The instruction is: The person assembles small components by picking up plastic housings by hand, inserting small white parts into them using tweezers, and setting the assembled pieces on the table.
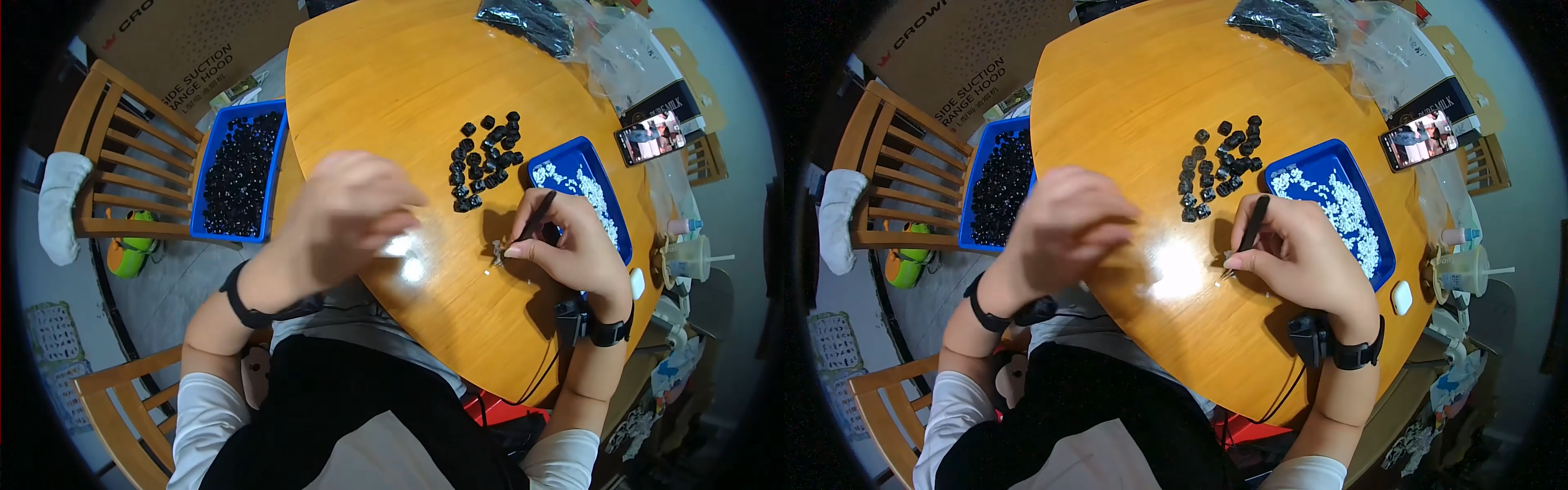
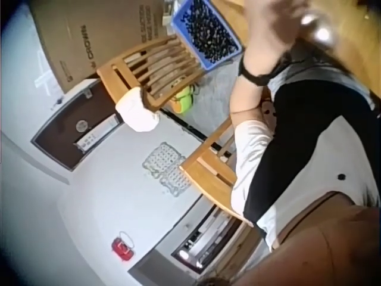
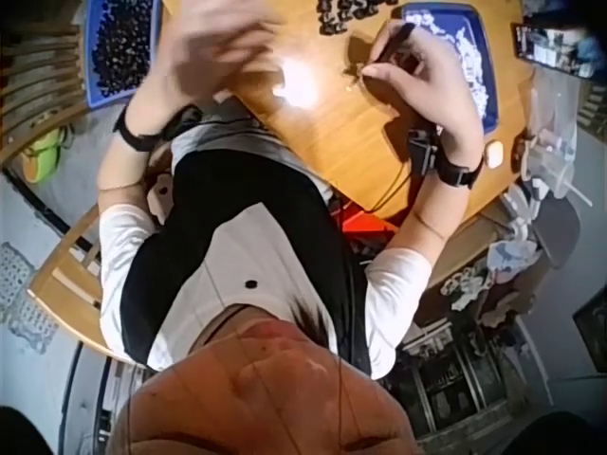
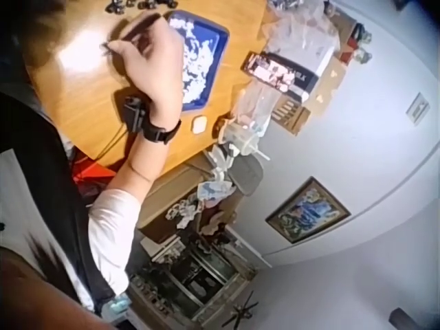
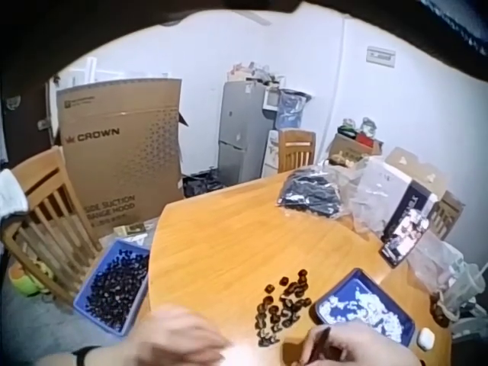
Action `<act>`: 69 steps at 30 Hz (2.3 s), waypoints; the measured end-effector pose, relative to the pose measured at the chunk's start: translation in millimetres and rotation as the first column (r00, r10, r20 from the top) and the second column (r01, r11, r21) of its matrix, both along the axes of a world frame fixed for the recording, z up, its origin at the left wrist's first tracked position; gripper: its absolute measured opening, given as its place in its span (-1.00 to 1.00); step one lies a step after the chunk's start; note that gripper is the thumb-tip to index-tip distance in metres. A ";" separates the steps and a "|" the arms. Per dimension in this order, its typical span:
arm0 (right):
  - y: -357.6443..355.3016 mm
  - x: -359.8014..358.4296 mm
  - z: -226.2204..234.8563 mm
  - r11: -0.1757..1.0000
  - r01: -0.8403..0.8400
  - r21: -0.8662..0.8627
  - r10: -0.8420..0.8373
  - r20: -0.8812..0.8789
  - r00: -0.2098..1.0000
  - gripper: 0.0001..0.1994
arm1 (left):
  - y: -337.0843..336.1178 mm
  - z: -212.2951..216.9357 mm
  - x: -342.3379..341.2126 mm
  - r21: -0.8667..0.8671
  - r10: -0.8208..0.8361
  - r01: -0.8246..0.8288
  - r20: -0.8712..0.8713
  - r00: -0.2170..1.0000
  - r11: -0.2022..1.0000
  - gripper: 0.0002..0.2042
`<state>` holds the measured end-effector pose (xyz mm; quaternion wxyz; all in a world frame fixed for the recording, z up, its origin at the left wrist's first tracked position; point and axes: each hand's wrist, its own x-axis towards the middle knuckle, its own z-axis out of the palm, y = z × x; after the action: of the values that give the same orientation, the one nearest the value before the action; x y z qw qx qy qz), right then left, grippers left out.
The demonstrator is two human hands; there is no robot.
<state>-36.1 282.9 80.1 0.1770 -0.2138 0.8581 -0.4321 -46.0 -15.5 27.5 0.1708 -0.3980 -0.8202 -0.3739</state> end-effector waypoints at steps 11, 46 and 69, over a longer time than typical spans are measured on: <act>-8.1 2.9 -6.9 0.998 0.065 0.019 -0.064 -0.044 0.997 -0.78 | 51.3 -5.6 -13.2 -0.267 -0.097 0.097 0.016 0.995 0.959 -0.73; -29.3 20.6 2.6 0.933 0.111 -0.342 -0.162 -0.121 0.979 -0.77 | 52.5 -37.1 51.0 0.536 -0.151 -0.155 0.483 0.862 0.830 -0.72; -40.8 29.6 6.9 0.990 -0.009 -0.143 -0.051 -0.409 0.911 -0.82 | 44.1 -28.8 54.1 0.435 -0.154 -0.138 0.570 0.807 0.890 -0.69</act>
<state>-6.5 242.1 87.0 -0.0281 -0.3029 0.8454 -0.4390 8.1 28.6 -1.3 -0.0057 -0.2138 -0.7190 -0.6612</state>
